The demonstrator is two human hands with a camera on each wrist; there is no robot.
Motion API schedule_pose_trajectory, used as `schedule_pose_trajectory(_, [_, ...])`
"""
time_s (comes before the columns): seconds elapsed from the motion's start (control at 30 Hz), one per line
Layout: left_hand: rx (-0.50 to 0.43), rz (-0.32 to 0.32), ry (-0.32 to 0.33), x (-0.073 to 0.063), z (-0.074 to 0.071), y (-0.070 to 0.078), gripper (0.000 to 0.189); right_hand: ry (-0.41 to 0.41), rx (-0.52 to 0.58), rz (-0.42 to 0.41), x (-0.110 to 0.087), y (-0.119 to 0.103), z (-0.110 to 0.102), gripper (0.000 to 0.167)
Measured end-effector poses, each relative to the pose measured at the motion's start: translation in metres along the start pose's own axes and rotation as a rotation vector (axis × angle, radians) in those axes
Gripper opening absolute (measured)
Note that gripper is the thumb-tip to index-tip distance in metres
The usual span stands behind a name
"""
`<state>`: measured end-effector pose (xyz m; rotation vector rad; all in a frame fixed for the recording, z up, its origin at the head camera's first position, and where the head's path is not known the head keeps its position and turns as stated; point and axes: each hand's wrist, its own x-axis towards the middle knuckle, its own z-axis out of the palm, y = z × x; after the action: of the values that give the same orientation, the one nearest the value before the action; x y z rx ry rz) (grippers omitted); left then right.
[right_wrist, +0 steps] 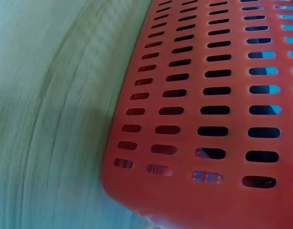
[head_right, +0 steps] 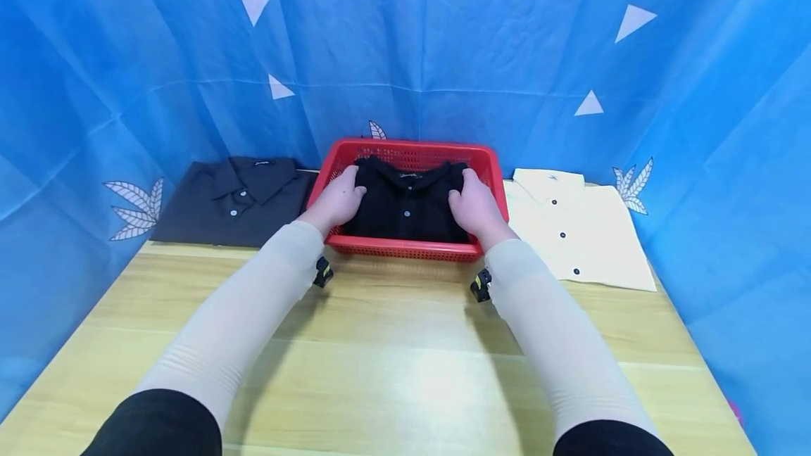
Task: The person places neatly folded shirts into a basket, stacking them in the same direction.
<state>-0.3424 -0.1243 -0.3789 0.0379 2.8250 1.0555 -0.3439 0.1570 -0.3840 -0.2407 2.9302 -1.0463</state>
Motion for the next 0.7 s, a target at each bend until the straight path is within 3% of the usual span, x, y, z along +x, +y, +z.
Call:
schedule_pose_trajectory(0.13, [0.032,0.002,-0.018,0.0009,0.0018,-0.0015,0.068,-0.017,-0.016,0.010,0.0011,0.0004,0.0015,0.071])
schedule_pose_trajectory(0.33, [0.075,-0.054,-0.093,0.0041,0.0037,0.0001,0.079,-0.080,-0.034,0.075,0.0005,0.0011,0.0022,0.082])
schedule_pose_trajectory(0.53, [0.098,-0.034,-0.057,0.0044,0.0047,0.0016,0.087,-0.071,0.002,0.099,-0.0027,-0.0037,0.0003,0.087])
schedule_pose_trajectory(0.7, [0.181,0.009,-0.035,0.0040,0.0061,0.0005,0.077,-0.051,0.000,0.074,-0.0018,-0.0054,0.0012,0.083])
